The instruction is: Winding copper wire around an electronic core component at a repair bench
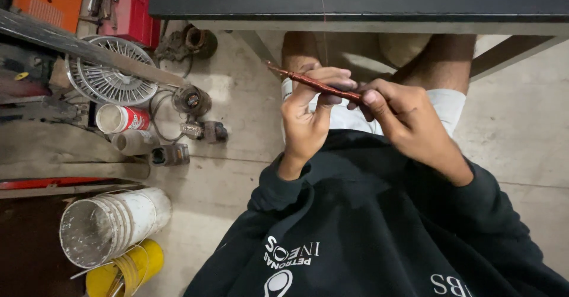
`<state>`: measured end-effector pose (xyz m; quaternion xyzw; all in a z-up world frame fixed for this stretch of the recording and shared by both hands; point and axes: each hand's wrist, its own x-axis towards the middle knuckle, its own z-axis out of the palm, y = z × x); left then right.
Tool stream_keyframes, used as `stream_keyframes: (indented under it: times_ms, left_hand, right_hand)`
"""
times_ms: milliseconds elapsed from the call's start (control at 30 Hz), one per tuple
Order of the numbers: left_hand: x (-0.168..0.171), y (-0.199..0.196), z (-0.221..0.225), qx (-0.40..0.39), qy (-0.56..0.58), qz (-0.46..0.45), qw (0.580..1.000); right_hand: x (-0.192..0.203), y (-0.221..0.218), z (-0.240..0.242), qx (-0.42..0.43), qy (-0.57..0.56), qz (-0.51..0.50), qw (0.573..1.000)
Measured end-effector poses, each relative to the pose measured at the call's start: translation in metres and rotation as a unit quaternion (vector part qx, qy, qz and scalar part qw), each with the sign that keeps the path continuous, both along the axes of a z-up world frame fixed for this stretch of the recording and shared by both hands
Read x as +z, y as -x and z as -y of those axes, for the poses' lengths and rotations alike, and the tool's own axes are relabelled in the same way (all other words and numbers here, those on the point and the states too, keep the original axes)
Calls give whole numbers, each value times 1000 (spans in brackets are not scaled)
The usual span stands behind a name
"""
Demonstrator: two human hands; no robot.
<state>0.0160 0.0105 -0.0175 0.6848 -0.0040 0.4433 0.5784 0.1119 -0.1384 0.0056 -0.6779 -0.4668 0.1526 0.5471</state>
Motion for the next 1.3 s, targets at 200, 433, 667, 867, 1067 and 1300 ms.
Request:
stream_keyframes:
  times_ms: [200,433,667,867,1067,1300]
  left_hand:
    - [-3,-2,1,47,10,3,999]
    - [-6,-5,-3,42,9,11,999]
    - [6,-6,-7,50,-15,26,998]
    - [4,-9,-12,58,-13,26,998]
    - [12,-11,-14,53,-2,39,998]
    - [29,-13,-22,-44,17,-6,999]
  right_hand:
    - [13,8,-3,-63,-73,90,991]
    - [9,5,-3,-90,-69,96,989]
    - [18,4,-7,-60,-46,113,991]
    - [18,0,-8,-27,-25,101,994]
    - [27,2,-13,-31,-37,33,998]
    - [39,-6,-14,-78,-80,76,991]
